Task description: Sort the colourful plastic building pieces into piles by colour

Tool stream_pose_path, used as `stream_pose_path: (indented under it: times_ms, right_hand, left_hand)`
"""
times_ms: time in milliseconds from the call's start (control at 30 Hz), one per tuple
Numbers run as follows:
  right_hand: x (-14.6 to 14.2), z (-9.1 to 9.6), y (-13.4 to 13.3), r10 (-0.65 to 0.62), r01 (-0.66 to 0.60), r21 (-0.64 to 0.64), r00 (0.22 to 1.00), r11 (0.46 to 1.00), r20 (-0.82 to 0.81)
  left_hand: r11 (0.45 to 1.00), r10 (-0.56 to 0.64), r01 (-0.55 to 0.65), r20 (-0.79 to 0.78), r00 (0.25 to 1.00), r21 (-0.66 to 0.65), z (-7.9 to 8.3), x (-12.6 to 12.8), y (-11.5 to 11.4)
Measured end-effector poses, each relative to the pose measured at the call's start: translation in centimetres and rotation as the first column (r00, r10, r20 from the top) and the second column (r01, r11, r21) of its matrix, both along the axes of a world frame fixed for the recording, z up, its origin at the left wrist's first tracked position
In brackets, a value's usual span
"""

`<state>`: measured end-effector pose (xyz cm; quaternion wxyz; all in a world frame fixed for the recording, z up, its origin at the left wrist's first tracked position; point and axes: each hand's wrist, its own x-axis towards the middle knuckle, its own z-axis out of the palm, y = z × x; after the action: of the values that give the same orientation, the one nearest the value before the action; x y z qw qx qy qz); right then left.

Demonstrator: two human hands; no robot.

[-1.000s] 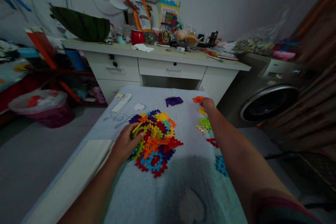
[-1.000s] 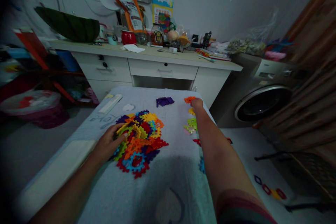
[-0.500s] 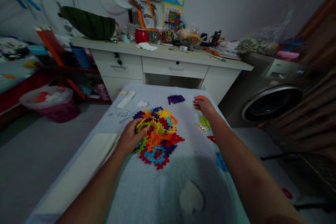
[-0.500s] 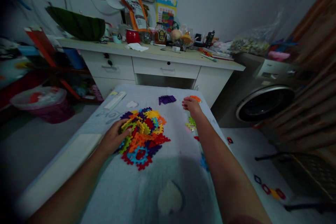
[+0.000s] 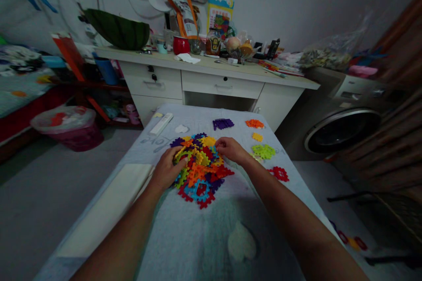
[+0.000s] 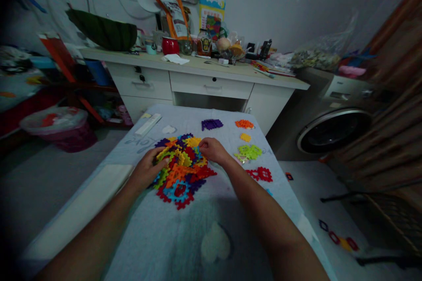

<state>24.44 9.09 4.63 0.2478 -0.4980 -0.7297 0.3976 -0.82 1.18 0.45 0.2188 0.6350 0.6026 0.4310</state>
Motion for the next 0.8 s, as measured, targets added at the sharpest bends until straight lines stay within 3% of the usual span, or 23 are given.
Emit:
stream_pose_path:
  times_ms: [133,267,467,633,800]
  right_hand:
    - [0.9,0.3,-0.9,-0.072,0.061,-0.085,0.988,0.995,-0.134]
    - [2.5,1.5,-1.6,-0.178,0.165,-0.081,0.963,0.983,-0.2]
    - [8.0,3.5,-4.2,-0.257,0.247,-0.072,0.92,0.966,-0.295]
    - [13.6,4.1,-8.9,-0.319,0.301,-0.121,0.932,0.946,-0.173]
    - [16.9,3.1,-13.7,-0.35,0.339,-0.155,0.935,0.928,-0.051]
  left_hand:
    - [1.0,-0.001,0.001,-0.001,1.0,-0.004,0.0,0.0,0.0]
    - [1.0,-0.003,0.003,0.002,1.0,-0.007,-0.1,0.0,0.1]
    - [1.0,-0.01,0.01,-0.016,1.0,-0.005,-0.5,-0.2,0.3]
    - [1.0,0.003,-0.004,-0.031,1.0,-0.018,-0.2,-0.2,0.3]
    - [0.999,-0.021,0.019,-0.03,0.999,-0.04,-0.5,-0.3,0.4]
